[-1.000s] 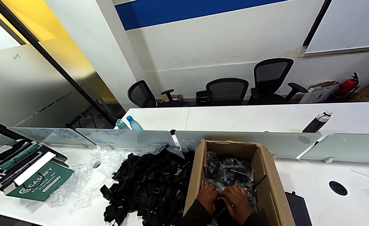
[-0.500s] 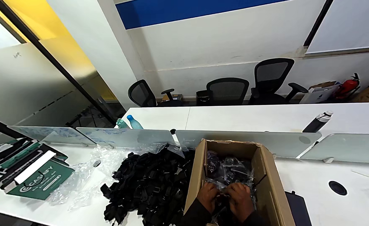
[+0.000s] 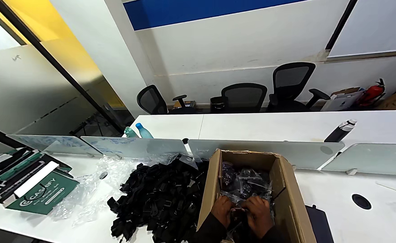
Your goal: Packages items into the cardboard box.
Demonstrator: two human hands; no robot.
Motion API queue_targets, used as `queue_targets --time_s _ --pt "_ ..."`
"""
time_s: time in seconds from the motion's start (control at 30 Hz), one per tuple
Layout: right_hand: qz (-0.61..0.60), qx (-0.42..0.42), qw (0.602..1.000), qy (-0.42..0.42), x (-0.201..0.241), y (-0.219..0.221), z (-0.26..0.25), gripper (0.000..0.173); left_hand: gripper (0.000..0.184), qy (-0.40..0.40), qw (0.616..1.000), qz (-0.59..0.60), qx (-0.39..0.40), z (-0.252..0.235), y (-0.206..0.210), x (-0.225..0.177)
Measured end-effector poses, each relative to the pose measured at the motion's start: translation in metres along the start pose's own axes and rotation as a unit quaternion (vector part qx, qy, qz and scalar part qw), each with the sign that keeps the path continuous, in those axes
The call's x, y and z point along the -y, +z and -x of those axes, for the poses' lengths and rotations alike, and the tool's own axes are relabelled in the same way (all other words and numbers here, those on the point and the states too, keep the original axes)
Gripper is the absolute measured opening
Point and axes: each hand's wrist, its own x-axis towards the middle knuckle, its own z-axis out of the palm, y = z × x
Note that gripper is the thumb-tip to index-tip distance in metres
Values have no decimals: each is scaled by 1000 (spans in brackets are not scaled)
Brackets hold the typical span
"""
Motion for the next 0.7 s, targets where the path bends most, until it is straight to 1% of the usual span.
queue_targets --time_s 0.13,0.23,0.37,0.53,0.63,0.7 --pt "4 -5 1000 3 0 2 0 13 9 1 1000 -5 13 0 -1 -1" --pt "-8 -7 1000 10 0 2 -1 12 11 -6 1000 9 24 0 -3 1" --pt "-4 -13 1000 19 -4 2 0 11 12 -4 1000 16 24 -1 -1 1" --pt "6 2 1000 16 1 -1 0 13 12 -19 998 -6 63 -1 -5 -5" --pt "7 5 1000 13 1 0 -1 13 13 -37 997 -8 63 -1 -7 -5" --pt "0 -7 1000 16 -1 0 0 12 17 -43 998 11 46 0 -6 -3"
